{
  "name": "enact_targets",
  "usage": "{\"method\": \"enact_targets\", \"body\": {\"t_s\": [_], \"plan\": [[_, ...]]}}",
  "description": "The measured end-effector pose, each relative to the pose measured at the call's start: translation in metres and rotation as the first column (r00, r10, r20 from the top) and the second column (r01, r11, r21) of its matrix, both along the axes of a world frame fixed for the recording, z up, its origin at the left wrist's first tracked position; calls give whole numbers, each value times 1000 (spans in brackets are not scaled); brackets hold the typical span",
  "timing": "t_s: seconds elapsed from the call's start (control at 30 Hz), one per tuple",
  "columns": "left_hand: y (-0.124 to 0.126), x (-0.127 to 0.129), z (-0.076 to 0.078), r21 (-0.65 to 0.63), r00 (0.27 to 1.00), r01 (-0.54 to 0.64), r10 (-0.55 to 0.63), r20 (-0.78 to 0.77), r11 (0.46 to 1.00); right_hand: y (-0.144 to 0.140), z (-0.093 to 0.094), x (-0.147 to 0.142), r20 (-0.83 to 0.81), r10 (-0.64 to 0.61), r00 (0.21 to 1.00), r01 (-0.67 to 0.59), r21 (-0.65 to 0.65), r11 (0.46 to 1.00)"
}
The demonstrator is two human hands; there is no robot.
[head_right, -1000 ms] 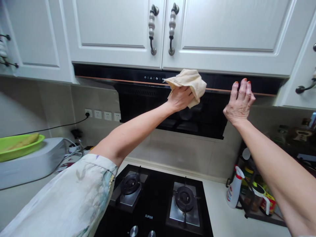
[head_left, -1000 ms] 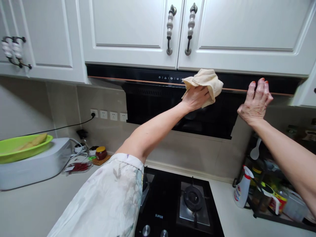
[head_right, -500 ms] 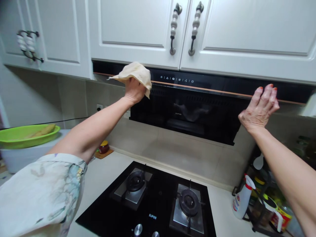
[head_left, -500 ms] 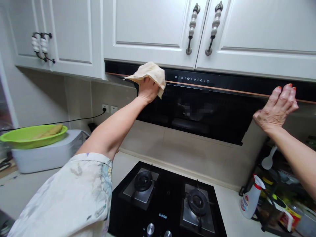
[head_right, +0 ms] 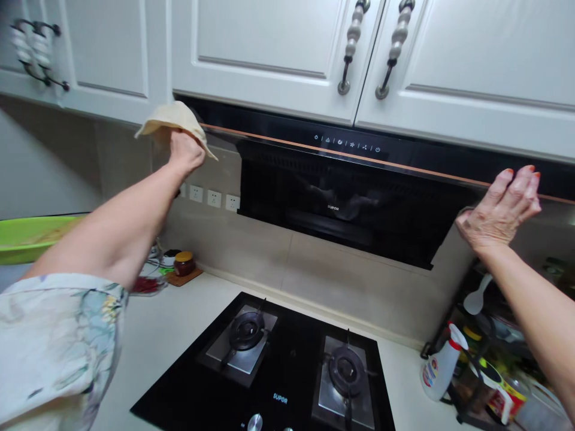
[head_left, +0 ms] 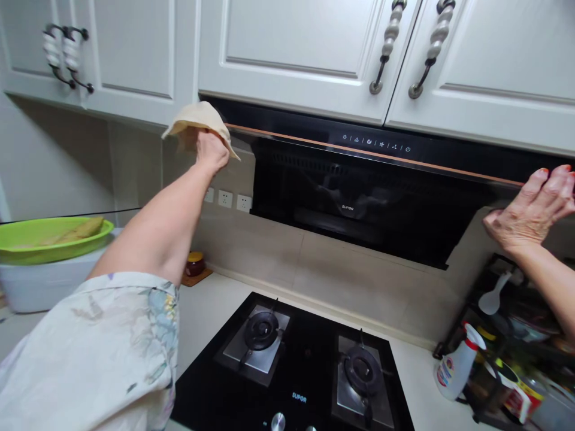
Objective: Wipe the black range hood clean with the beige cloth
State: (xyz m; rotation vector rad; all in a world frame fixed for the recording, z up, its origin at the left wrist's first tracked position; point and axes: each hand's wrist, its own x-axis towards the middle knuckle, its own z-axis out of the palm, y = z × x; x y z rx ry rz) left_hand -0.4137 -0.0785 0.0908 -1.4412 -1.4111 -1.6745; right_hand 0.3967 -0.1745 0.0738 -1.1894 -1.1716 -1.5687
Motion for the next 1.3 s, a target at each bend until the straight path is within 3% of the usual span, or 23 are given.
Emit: {"method": "enact_targets", "body": {"t_s": [0.1, 0.17, 0.33, 0.47, 0.53, 0.63, 0.8, 1.03, 1.3], "plan": [[4, 16, 2, 45, 988, -16, 8, 154, 999, 0, 2, 5, -7, 0, 1000, 0, -55, 999], [2, 39, 2, 66, 986, -8, -3, 165, 998, 0, 2, 5, -24, -8, 1000, 6, -77, 997], [-10, 114, -9, 25, 999, 44, -44, 8, 999, -7, 2, -12, -97, -59, 994, 45, -135, 990], [-22, 180, -14, 123, 994, 51, -38, -105, 991, -25, -3, -43, -186, -43, 982, 7, -188, 982], [-32, 211, -15, 149, 982, 109, -84, -167, 983, -34, -5, -57, -193, -26, 981, -12, -195, 981], [-52, 257, -12, 83, 958, 189, -165, -236, 978, -43, -8, -71, -175, -12, 985, -26, -210, 977], [-88, 336, -5, -12, 903, 280, -268, -335, 960, -47, -11, -79, -158, 32, 987, -66, -212, 975], [-116, 452, -3, 59, 764, 190, -110, -636, 980, -65, -34, -87, -5, 61, 998, -60, -287, 956], [-146, 560, 13, -42, 622, 309, -235, -747, 950, -90, -68, -71, 55, 145, 988, -122, -302, 945]]}}
